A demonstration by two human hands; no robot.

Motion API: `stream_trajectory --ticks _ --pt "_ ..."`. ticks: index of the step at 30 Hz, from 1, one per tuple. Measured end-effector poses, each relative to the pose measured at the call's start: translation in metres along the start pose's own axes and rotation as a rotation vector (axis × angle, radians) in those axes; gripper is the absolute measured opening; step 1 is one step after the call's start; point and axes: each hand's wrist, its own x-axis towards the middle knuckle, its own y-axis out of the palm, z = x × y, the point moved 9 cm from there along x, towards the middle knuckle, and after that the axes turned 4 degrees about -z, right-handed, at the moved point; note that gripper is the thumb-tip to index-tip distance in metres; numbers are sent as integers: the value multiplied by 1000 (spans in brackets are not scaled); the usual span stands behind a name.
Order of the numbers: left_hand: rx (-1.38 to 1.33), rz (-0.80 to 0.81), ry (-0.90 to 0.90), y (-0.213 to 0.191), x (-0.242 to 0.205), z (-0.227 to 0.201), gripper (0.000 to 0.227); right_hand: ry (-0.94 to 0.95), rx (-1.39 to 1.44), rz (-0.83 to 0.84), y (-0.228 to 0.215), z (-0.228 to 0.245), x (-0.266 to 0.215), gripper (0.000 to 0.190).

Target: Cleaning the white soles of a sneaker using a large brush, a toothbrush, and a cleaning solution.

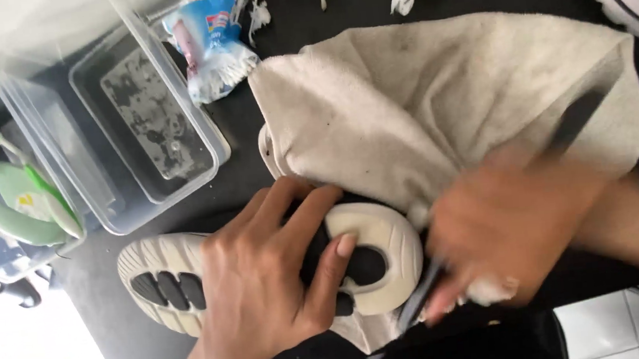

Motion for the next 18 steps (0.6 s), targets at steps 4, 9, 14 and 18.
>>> stream_trajectory --ticks 4,9,14,18 --pt "-4 9 -8 2 -7 0 42 441 261 733 53 -29 -43 83" --pt "17 7 -23 1 -5 5 42 175 71 -112 -13 -23 4 67" --pt "-19 -1 -31 0 -5 3 45 456 364 653 56 -2 -55 104" --pt "7 14 -33 2 -5 6 40 390 -145 31 3 -31 -27 104"
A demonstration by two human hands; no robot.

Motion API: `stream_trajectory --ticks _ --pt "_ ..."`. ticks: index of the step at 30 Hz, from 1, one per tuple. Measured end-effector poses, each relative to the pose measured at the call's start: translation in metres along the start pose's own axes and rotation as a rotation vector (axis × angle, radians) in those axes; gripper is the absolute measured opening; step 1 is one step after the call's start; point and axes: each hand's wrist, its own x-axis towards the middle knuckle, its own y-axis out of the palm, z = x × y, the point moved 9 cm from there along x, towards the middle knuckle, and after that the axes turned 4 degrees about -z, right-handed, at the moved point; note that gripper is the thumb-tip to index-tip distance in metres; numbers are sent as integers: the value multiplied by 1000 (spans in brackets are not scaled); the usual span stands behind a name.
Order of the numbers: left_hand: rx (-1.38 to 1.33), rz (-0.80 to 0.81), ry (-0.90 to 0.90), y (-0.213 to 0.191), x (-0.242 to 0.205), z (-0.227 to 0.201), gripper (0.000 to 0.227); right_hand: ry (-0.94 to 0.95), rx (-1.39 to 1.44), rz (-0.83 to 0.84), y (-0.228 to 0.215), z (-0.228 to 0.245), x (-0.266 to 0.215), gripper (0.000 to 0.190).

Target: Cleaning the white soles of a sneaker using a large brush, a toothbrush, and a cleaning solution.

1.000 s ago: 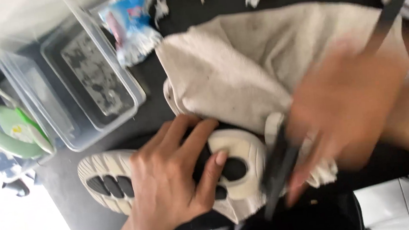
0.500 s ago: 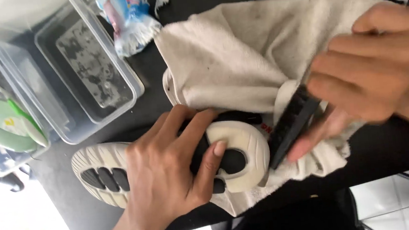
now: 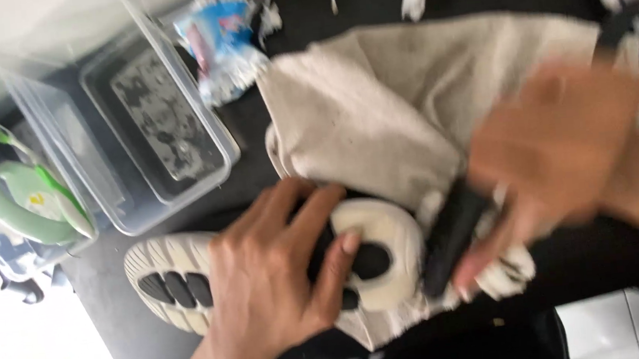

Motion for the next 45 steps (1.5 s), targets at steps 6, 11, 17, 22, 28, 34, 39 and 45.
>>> stream_trajectory --ticks 6,11,17,22,28,34,39,45 --pt "19 3 15 -1 6 0 39 -40 239 -59 -12 -1 36 79" --pt "9 31 -2 -1 2 -3 41 146 274 -26 -4 15 37 88" --pt "10 31 -12 5 5 -1 40 345 359 -31 -2 6 15 85" --pt "4 59 -38 7 -1 0 38 217 236 -49 -14 -6 15 92" --pt "32 41 -30 4 3 4 39 163 310 437 47 -1 3 94" --pt "37 26 -37 4 7 3 40 -7 73 -141 -8 -4 23 80" --pt "3 44 -30 -1 8 1 37 -127 129 -127 -16 16 42 76" --pt "50 47 -72 3 8 5 36 -50 138 -94 -11 12 37 78"
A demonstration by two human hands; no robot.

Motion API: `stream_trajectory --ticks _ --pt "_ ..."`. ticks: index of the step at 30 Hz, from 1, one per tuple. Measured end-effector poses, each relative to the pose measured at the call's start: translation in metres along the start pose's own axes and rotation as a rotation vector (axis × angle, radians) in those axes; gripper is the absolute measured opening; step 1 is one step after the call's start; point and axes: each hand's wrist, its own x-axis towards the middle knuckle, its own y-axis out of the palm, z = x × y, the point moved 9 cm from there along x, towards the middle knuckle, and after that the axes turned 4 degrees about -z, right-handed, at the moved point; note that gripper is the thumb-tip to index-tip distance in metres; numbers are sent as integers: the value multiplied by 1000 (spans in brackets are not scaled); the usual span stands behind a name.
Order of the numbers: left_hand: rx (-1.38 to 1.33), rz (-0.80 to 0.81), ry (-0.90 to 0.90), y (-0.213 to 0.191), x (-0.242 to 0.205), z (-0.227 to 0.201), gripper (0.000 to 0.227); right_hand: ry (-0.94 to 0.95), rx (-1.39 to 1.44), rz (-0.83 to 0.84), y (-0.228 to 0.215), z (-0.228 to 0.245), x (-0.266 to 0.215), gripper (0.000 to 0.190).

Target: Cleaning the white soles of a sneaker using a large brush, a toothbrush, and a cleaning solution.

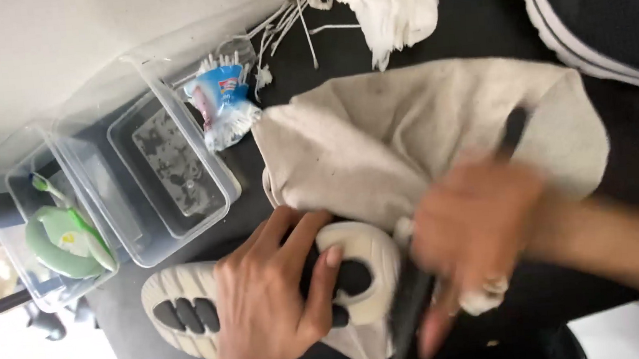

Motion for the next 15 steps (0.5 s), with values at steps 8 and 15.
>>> stream_trajectory --ticks 8,15 --pt "8 -5 11 2 -2 0 38 104 -136 -50 0 -44 -25 94" --pt "-54 51 -20 6 -8 1 37 82 -115 87 -1 -44 -56 106"
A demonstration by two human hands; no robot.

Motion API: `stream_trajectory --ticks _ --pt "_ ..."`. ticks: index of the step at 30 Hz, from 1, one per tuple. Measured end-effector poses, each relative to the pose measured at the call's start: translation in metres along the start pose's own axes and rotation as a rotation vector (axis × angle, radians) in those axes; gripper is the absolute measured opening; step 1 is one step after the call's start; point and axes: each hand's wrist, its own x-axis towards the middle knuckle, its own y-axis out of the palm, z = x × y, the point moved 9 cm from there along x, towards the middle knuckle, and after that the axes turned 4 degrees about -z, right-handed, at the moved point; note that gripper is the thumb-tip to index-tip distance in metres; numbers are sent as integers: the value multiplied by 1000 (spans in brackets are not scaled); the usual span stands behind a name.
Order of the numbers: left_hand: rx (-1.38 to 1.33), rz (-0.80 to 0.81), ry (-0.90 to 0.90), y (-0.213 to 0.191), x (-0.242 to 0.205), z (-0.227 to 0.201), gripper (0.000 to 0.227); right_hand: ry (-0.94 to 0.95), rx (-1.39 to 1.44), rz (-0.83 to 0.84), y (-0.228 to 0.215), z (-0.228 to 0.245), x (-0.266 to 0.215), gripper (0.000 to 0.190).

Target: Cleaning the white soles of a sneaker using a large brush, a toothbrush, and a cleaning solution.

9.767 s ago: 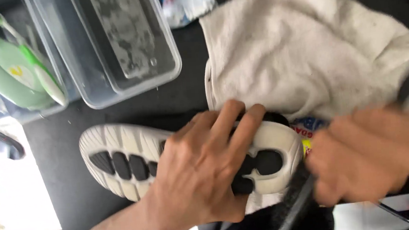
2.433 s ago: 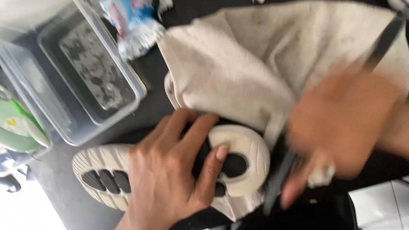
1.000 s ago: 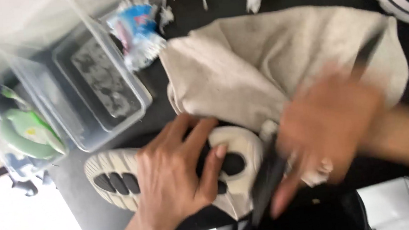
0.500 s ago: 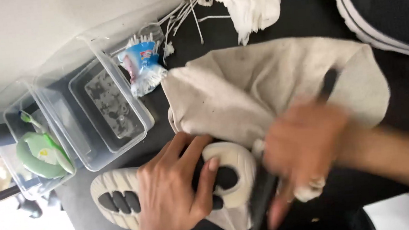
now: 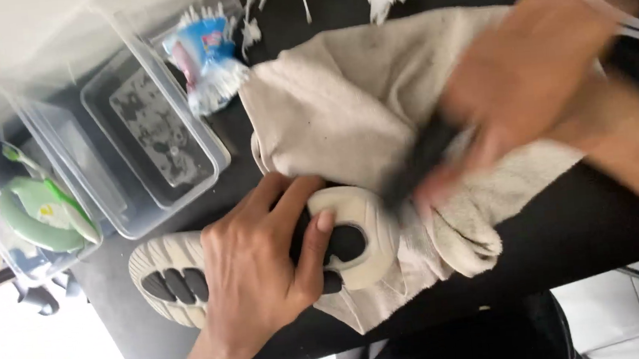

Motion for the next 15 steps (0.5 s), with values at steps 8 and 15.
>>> stream_trajectory --ticks 8,15 --pt "40 -76 27 -8 5 -1 44 173 -43 -132 -34 18 50 95" --pt "42 -91 60 -11 5 -6 44 105 -363 -108 -8 -17 15 110"
